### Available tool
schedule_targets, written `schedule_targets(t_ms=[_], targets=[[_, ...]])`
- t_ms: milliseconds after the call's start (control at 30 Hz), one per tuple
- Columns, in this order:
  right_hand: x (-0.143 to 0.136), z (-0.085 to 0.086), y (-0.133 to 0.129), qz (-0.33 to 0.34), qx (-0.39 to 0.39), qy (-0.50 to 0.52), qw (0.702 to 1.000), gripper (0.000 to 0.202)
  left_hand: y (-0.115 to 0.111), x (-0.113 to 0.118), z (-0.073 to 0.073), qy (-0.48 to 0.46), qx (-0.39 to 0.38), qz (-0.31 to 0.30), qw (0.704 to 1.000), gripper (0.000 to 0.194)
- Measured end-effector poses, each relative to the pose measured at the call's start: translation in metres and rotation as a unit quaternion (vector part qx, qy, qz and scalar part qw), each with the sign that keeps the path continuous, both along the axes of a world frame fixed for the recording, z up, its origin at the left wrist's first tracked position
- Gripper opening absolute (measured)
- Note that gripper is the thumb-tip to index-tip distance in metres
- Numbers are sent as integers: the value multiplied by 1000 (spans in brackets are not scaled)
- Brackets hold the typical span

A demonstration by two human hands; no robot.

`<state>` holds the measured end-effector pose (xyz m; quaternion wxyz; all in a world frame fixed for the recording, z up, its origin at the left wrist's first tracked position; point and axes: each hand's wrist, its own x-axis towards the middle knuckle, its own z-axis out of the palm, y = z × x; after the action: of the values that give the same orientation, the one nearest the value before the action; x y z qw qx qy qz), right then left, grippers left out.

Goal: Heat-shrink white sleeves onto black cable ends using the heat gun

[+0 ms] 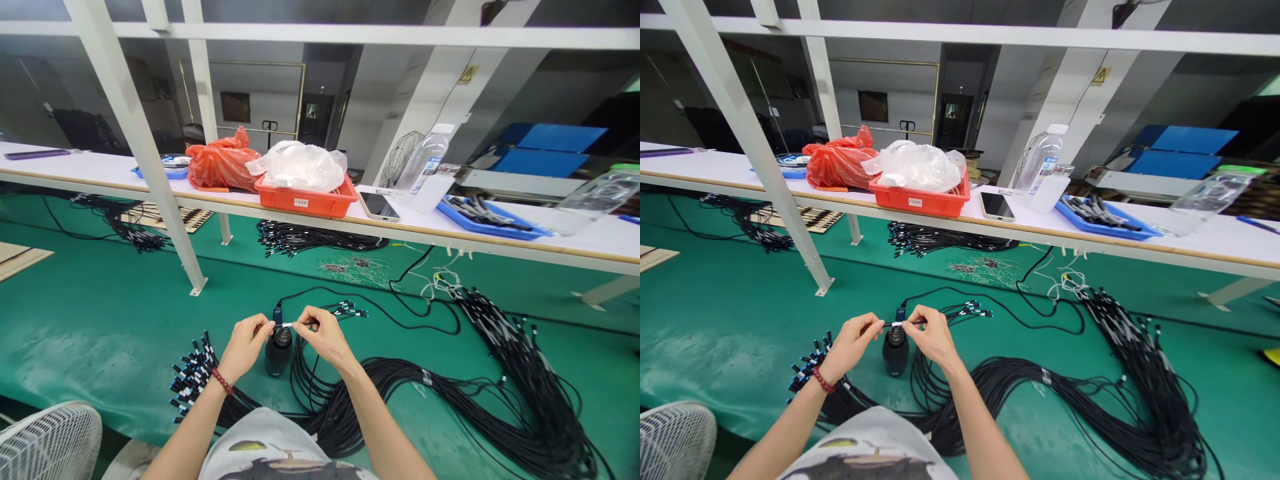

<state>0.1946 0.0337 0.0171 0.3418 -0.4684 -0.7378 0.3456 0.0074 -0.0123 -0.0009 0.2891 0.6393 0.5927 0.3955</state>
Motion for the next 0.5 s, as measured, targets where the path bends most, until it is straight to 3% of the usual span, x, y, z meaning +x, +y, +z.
schedule_targets(t_ms=[500], targets=[[-1,0,-1,-13,-1,0,1000,11,1,0,0,6,25,2,1000,28]])
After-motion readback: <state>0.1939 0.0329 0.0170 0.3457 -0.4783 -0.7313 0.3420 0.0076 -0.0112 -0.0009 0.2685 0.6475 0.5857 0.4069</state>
